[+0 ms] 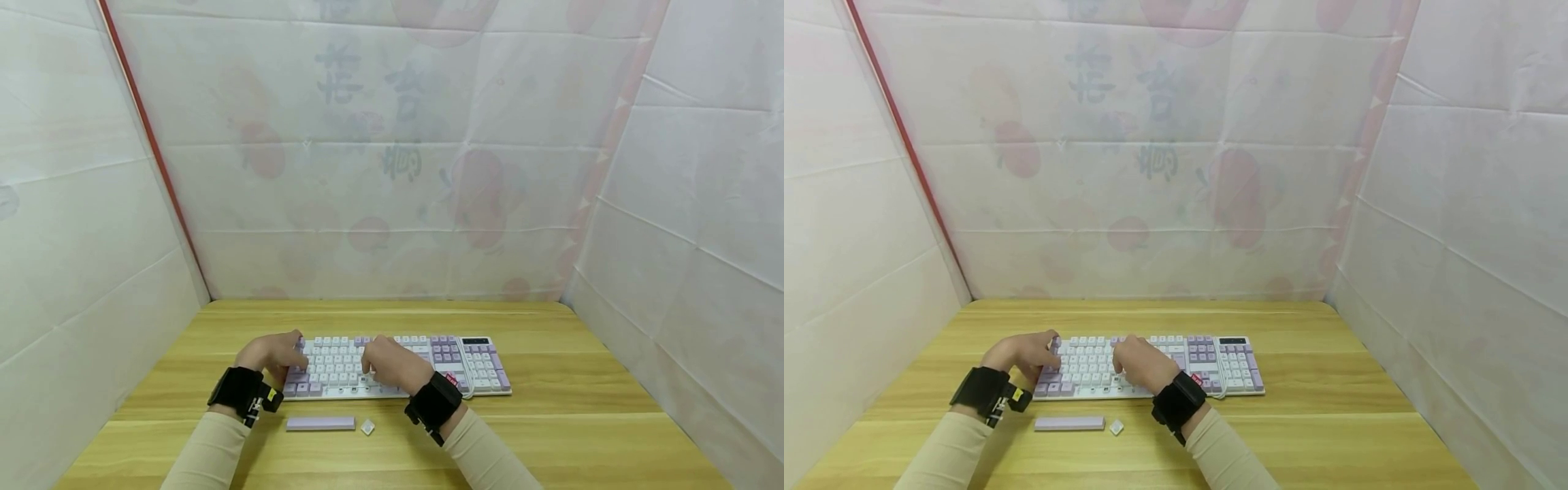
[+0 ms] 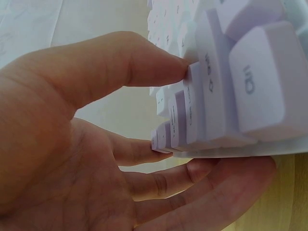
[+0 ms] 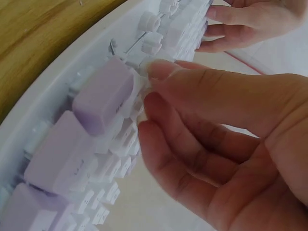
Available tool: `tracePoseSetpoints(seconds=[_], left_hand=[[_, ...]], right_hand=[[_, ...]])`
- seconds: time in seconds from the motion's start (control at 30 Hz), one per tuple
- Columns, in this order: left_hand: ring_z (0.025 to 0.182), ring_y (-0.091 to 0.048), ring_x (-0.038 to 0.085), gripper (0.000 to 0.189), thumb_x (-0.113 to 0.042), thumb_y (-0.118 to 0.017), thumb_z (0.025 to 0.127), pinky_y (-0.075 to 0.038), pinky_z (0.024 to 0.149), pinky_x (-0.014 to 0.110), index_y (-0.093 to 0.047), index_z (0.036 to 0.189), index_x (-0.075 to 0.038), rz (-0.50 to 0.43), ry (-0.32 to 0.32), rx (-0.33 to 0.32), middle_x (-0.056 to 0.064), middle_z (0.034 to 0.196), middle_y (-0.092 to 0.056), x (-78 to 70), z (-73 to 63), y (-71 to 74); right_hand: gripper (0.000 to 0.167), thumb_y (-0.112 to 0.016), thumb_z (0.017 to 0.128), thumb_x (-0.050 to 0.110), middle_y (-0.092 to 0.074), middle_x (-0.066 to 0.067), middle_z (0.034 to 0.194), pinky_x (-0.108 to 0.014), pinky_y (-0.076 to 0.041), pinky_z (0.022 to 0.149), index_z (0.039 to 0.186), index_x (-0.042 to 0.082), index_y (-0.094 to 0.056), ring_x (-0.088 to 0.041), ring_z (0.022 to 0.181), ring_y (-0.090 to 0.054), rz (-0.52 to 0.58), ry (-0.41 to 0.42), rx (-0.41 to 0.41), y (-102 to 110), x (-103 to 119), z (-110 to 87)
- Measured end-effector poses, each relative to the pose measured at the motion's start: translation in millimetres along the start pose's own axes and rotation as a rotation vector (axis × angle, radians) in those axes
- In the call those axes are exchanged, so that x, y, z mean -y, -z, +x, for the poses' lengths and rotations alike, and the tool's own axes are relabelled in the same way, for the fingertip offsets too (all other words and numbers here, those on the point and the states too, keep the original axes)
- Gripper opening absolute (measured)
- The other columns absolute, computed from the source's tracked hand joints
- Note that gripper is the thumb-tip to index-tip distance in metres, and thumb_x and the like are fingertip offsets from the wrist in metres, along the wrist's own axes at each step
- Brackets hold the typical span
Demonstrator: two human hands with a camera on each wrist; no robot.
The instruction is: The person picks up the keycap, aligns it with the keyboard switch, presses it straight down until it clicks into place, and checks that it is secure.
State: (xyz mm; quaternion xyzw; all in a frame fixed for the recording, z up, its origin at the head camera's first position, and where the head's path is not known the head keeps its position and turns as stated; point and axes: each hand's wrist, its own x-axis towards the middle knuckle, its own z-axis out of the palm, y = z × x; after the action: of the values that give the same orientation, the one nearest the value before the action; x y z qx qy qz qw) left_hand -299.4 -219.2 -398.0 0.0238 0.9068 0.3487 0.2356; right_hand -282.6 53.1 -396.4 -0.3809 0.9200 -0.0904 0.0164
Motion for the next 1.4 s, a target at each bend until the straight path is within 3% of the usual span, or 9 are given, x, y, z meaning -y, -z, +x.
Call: tracePoseSetpoints(seconds=[0.1, 0.4, 0.5, 0.63, 0.87, 1.0, 1.13, 1.27, 1.4], left_hand=[[0.105, -0.066, 0.034, 0.094, -0.013, -0.069, 0.087, -0.065, 0.080, 0.047, -0.013, 0.160, 0.009, 0.000, 0.000, 0.002, 0.038, 0.147, -0.043, -0.2, 0.0, -0.1], [0.100, -0.068, 0.033, 0.095, -0.013, -0.069, 0.087, -0.065, 0.079, 0.047, -0.012, 0.160, 0.008, -0.010, 0.002, -0.002, 0.038, 0.146, -0.043, -0.6, -1.1, -1.2], [0.098, -0.068, 0.032, 0.092, -0.013, -0.068, 0.087, -0.065, 0.078, 0.047, -0.016, 0.159, 0.009, -0.009, 0.000, -0.004, 0.035, 0.140, -0.049, -0.8, -0.9, -0.9], [0.096, -0.067, 0.030, 0.088, -0.013, -0.069, 0.086, -0.065, 0.078, 0.047, -0.020, 0.157, 0.009, 0.001, 0.003, -0.008, 0.031, 0.135, -0.052, -1.0, -0.3, -0.2], [0.093, -0.067, 0.028, 0.086, -0.013, -0.068, 0.086, -0.065, 0.076, 0.045, -0.023, 0.156, 0.008, -0.004, 0.009, -0.005, 0.029, 0.134, -0.052, -1.1, 0.1, 0.1], [0.091, -0.067, 0.027, 0.088, -0.012, -0.067, 0.085, -0.065, 0.075, 0.045, -0.021, 0.157, 0.008, -0.010, 0.011, -0.004, 0.029, 0.135, -0.051, -1.1, -0.2, -0.3], [0.092, -0.067, 0.028, 0.090, -0.013, -0.068, 0.086, -0.065, 0.076, 0.046, -0.018, 0.158, 0.008, -0.011, 0.011, -0.005, 0.030, 0.134, -0.052, -1.4, -0.3, -0.5], [0.094, -0.067, 0.029, 0.092, -0.013, -0.068, 0.086, -0.065, 0.077, 0.047, -0.017, 0.159, 0.008, -0.012, 0.012, -0.003, 0.032, 0.137, -0.050, -1.8, -0.3, -0.6], [0.094, -0.067, 0.028, 0.092, -0.013, -0.068, 0.086, -0.065, 0.077, 0.046, -0.016, 0.159, 0.008, -0.005, 0.016, -0.004, 0.032, 0.140, -0.049, -2.1, -0.6, -0.6]], right_hand=[[0.024, -0.079, 0.084, -0.003, -0.080, -0.001, 0.107, -0.021, -0.062, 0.082, 0.102, 0.014, -0.083, -0.016, 0.101, -0.075, -0.006, -0.029, 0.021, -0.1, 1.1, -0.3], [0.029, -0.075, 0.079, -0.014, -0.080, -0.001, 0.101, -0.019, -0.061, 0.082, 0.090, 0.012, -0.083, -0.010, 0.094, -0.073, -0.018, 0.019, -0.029, -3.1, 1.3, -0.6], [0.036, -0.073, 0.082, -0.012, -0.056, 0.010, 0.063, -0.010, -0.043, 0.061, 0.059, 0.014, -0.062, 0.000, 0.061, -0.045, -0.007, 0.045, -0.041, -1.8, 0.8, -0.6], [0.060, -0.070, 0.087, -0.008, -0.013, 0.007, 0.066, -0.019, -0.016, 0.056, 0.062, 0.020, -0.024, -0.008, 0.060, -0.012, 0.001, 0.079, -0.055, -1.3, 0.7, 1.3], [0.048, -0.076, 0.087, -0.002, -0.038, 0.010, 0.058, -0.015, -0.031, 0.058, 0.054, 0.018, -0.047, -0.005, 0.058, -0.026, -0.016, 0.058, -0.065, -1.5, -0.5, 3.1], [0.031, -0.079, 0.086, -0.001, -0.063, 0.008, 0.066, -0.012, -0.043, 0.066, 0.061, 0.015, -0.069, 0.000, 0.061, -0.042, -0.010, 0.047, -0.071, -1.6, -1.6, 2.1], [0.026, -0.079, 0.086, -0.001, -0.071, 0.006, 0.073, -0.012, -0.048, 0.072, 0.066, 0.016, -0.073, 0.002, 0.065, -0.053, -0.001, 0.044, -0.073, -1.5, -2.0, 1.0], [0.048, -0.077, 0.086, -0.003, -0.040, 0.011, 0.058, -0.015, -0.033, 0.064, 0.055, 0.019, -0.047, -0.003, 0.059, -0.029, 0.002, 0.054, -0.068, -1.1, -1.3, 1.9], [0.063, -0.075, 0.087, -0.004, -0.012, 0.007, 0.067, -0.020, -0.020, 0.060, 0.063, 0.021, -0.022, -0.008, 0.063, -0.012, -0.021, 0.057, -0.065, -1.1, 0.1, 3.8]])
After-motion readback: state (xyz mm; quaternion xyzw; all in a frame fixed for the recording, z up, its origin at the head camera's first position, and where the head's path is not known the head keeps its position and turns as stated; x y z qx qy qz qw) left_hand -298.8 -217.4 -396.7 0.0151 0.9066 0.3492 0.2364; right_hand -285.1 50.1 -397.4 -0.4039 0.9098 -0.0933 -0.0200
